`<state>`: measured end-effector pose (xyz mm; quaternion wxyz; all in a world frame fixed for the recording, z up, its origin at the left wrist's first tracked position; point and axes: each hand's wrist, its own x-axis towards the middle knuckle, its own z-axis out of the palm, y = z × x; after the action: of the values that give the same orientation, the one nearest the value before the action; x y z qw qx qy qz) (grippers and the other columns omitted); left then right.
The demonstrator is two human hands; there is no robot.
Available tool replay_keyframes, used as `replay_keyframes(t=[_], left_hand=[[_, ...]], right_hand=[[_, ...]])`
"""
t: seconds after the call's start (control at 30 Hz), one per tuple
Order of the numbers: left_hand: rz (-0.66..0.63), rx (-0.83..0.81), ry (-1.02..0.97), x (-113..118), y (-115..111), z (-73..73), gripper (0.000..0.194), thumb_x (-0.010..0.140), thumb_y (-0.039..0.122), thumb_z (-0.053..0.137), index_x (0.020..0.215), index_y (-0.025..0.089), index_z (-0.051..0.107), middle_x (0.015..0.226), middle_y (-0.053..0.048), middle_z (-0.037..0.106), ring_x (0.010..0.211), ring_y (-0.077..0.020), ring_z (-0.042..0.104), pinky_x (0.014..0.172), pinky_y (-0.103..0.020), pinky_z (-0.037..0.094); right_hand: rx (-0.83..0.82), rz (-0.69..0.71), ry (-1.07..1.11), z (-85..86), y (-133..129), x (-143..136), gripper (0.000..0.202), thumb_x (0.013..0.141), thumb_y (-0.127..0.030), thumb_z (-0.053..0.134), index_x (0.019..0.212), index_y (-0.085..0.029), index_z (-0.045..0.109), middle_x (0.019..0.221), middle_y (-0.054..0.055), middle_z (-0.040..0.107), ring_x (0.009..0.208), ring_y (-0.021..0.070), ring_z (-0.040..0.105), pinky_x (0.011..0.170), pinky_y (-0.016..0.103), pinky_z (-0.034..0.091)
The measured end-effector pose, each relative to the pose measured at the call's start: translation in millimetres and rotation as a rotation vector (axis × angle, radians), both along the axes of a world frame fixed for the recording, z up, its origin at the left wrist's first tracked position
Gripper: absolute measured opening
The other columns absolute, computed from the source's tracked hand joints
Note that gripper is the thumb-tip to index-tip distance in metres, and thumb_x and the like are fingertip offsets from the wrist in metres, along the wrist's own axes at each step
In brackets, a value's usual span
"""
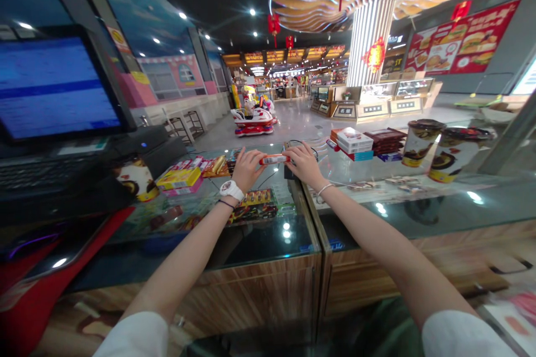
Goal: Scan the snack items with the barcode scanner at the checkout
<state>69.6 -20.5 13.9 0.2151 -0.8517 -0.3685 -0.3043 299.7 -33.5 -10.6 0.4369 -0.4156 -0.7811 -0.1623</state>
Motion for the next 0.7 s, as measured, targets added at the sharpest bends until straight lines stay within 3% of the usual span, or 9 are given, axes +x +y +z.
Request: replay_keyframes(t=[0.37,0.57,0.7], left_hand=[[0.006,-0.002,-0.026,-0.7,-0.5,-1.8,0.025,0.095,0.028,0.053,0.118,0.023,0.063,0.117,-0.007,0.069,0.114,-0.023,0.06,0.122,-0.052,0.026],[0.049,-0.001,-0.103,-6.7,4.4,-2.2,0.025,0.095,0.03,0.053,0.117,0.023,0.063,0.117,-0.006,0.07,0.114,-0.0233,0.061,0.123,-0.051,0.023],[0.086,-0.004,-0.136,-15.6,11.9,-3.3,0.024,0.094,0.029,0.055,0.116,0.024,0.063,0.119,-0.006,0.069,0.115,-0.0243,0.06,0.123,-0.051,0.022]], right_hand=[[-0.006,0.002,-0.008,-0.9,-2.0,-2.0,0.028,0.093,-0.026,0.056,0.119,-0.028,0.066,0.12,0.006,0.069,0.116,0.0263,0.06,0.12,0.058,0.024],[-0.145,0.082,0.164,-0.4,17.2,22.6,0.044,0.094,-0.019,0.044,0.137,-0.026,0.055,0.135,0.007,0.063,0.125,0.0232,0.057,0.107,0.045,0.046],[-0.318,0.062,0.116,-12.7,38.1,61.4,0.064,0.072,0.002,0.042,0.126,-0.023,0.066,0.124,0.006,0.07,0.118,0.0246,0.063,0.103,0.045,0.05]])
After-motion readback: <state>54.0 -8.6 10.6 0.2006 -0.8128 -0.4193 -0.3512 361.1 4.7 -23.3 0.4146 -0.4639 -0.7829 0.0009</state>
